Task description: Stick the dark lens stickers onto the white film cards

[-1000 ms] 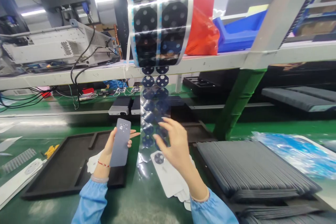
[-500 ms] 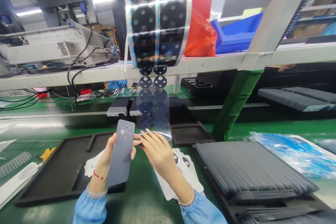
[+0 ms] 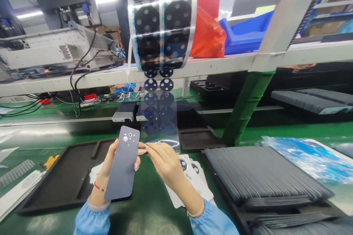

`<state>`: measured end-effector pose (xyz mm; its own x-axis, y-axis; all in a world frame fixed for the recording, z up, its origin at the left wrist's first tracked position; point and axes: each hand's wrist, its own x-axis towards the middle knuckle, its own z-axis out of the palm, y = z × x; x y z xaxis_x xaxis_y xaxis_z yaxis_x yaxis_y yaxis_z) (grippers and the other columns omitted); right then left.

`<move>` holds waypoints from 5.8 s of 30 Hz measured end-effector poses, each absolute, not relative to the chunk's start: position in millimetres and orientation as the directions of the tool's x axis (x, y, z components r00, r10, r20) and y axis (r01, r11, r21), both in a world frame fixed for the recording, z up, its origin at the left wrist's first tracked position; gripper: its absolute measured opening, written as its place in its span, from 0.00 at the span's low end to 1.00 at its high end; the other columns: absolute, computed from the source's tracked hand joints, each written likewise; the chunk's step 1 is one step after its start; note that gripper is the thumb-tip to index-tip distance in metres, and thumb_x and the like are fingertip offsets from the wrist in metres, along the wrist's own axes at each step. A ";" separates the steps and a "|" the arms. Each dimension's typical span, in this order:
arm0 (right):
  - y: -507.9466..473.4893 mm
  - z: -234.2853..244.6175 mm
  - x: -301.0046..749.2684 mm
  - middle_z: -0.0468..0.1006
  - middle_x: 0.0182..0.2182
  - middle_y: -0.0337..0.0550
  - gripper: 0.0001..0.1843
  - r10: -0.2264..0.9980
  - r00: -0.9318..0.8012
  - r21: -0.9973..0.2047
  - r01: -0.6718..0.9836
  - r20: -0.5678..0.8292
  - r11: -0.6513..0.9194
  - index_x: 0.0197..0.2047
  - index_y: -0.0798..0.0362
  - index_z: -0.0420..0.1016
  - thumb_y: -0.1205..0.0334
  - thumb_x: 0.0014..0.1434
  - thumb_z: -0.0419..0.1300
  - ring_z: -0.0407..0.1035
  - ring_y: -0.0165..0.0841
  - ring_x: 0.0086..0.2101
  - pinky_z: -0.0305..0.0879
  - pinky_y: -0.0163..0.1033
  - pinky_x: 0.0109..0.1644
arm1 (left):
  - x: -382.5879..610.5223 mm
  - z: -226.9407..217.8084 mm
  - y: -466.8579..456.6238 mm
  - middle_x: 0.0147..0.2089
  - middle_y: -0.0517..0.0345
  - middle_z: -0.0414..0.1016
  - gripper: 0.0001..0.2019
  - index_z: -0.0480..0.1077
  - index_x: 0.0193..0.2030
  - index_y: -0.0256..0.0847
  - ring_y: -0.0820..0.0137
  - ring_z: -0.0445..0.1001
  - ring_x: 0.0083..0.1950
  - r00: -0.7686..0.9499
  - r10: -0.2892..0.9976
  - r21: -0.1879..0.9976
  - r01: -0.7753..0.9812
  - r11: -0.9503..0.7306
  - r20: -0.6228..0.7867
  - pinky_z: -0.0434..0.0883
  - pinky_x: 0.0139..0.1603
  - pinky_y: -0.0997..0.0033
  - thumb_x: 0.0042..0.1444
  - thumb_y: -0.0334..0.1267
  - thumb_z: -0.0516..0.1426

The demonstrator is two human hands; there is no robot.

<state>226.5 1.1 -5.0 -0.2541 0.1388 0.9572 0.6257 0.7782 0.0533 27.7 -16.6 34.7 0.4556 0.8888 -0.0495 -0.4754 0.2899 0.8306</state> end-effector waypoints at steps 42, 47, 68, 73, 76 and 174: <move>-21.2 13.5 236.5 0.88 0.39 0.42 0.11 0.076 -0.234 0.095 0.643 0.969 0.760 0.42 0.49 0.78 0.75 0.67 0.61 0.81 0.35 0.38 0.69 0.43 0.47 | 39.1 36.5 -42.6 0.34 0.53 0.78 0.34 0.74 0.59 0.37 0.65 0.73 0.36 0.394 0.883 0.962 -0.199 -0.188 0.254 0.70 0.41 0.66 0.52 0.60 0.67; -38.0 23.2 233.4 0.84 0.39 0.47 0.13 0.206 -0.384 0.043 0.548 0.900 0.835 0.32 0.51 0.75 0.75 0.66 0.59 0.77 0.38 0.39 0.69 0.45 0.47 | 32.6 38.9 -37.8 0.33 0.54 0.78 0.32 0.75 0.58 0.35 0.66 0.73 0.34 0.267 0.930 0.954 -0.226 -0.196 0.254 0.70 0.40 0.67 0.54 0.59 0.64; -52.3 36.0 239.8 0.79 0.23 0.39 0.13 0.941 0.156 -0.933 -0.158 0.299 0.323 0.26 0.51 0.81 0.54 0.47 0.79 0.73 0.31 0.24 0.71 0.32 0.28 | 87.1 28.6 -68.5 0.52 0.51 0.74 0.16 0.57 0.53 0.44 0.62 0.78 0.49 0.110 0.980 0.977 0.113 -0.179 0.166 0.73 0.47 0.63 0.66 0.43 0.58; -56.1 36.3 239.5 0.78 0.23 0.38 0.12 0.909 0.198 -0.915 -0.103 0.366 0.391 0.25 0.50 0.81 0.56 0.48 0.78 0.71 0.28 0.22 0.69 0.30 0.26 | 90.2 24.9 -77.4 0.59 0.45 0.73 0.19 0.55 0.64 0.41 0.62 0.78 0.55 0.178 0.948 0.948 0.134 -0.288 0.263 0.74 0.54 0.61 0.68 0.35 0.52; -57.9 37.4 238.0 0.77 0.21 0.37 0.12 0.904 0.189 -0.908 -0.102 0.384 0.407 0.24 0.50 0.81 0.57 0.48 0.78 0.70 0.28 0.21 0.68 0.30 0.24 | 88.7 24.1 -79.8 0.65 0.41 0.68 0.19 0.57 0.66 0.38 0.60 0.73 0.64 0.161 0.932 0.920 0.176 -0.351 0.325 0.70 0.62 0.59 0.70 0.36 0.49; -56.9 29.2 224.5 0.85 0.41 0.43 0.28 0.984 -0.146 -0.932 -0.359 0.103 0.044 0.62 0.44 0.70 0.46 0.62 0.68 0.80 0.39 0.36 0.76 0.40 0.38 | 88.6 15.3 -67.1 0.28 0.64 0.75 0.17 0.59 0.52 0.45 0.73 0.69 0.24 0.014 0.980 0.980 -0.013 -0.198 0.198 0.65 0.26 0.76 0.70 0.55 0.51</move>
<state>224.5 -56.9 29.2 -0.1462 0.9839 0.1027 -0.3590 0.0439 -0.9323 88.6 -67.1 15.3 0.0144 0.9801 0.1978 -0.0127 -0.1976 0.9802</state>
